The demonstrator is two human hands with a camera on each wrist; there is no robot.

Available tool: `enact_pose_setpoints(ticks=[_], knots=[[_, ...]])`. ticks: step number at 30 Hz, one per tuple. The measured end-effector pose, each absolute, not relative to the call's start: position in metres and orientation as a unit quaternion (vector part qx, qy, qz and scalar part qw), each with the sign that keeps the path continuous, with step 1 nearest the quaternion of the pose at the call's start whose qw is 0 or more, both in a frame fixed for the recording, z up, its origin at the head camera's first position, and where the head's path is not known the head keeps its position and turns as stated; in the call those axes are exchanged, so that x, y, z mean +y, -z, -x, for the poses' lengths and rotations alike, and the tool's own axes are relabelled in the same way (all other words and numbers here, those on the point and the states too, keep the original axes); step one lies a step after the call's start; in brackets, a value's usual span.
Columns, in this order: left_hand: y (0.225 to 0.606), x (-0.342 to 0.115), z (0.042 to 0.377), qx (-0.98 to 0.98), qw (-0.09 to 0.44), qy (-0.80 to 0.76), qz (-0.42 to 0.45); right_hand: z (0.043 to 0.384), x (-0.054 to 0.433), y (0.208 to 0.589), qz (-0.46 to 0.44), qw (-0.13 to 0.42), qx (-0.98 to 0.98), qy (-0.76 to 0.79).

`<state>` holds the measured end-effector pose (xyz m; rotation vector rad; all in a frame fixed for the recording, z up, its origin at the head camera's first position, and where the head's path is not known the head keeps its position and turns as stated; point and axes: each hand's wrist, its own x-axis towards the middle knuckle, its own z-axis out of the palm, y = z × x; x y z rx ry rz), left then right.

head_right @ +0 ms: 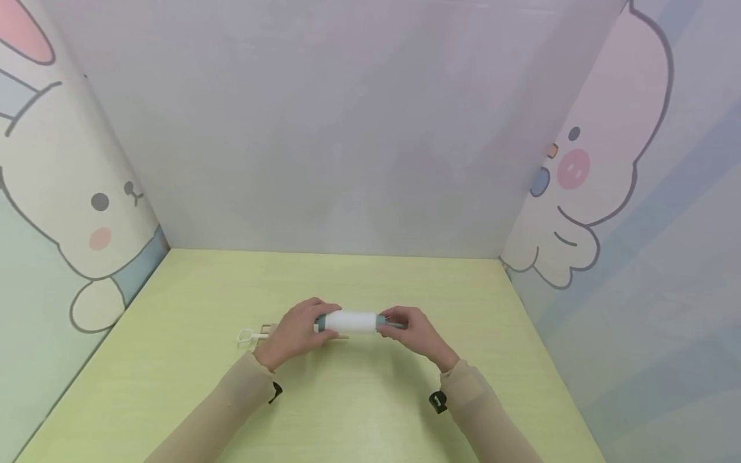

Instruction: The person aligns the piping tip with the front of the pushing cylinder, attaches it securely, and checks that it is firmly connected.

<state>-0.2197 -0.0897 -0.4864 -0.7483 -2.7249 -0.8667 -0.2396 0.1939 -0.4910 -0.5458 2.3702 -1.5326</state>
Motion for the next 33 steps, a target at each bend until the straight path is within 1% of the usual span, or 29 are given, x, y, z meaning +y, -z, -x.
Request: enact_pose_setpoints(ticks=[4,8,11,18,22,27,33], knots=[[0.486,-0.09,0.221,-0.919,0.095,0.287,0.255,0.235,0.19,0.478,0.202,0.13,0.813,0.531],[0.486,-0.09,0.222,-0.92,0.093,0.285,0.253,0.228,0.186,0.464,0.207,0.139,0.798,0.548],[0.485,-0.089,0.222,-0.92,0.091,0.287,0.251,0.227,0.186,0.462,0.207,0.143,0.789,0.56],[0.485,-0.088,0.222,-0.922,0.088,0.28,0.251,0.225,0.185,0.458,0.236,0.105,0.802,0.539],[0.484,-0.088,0.221,-0.922,0.088,0.282,0.25,0.224,0.184,0.457,0.231,0.108,0.81,0.527],[0.483,-0.088,0.221,-0.921,0.09,0.283,0.25,0.225,0.184,0.458,0.219,0.118,0.816,0.522],[0.483,-0.088,0.221,-0.92,0.09,0.287,0.251,0.235,0.19,0.48,0.211,0.123,0.823,0.513]])
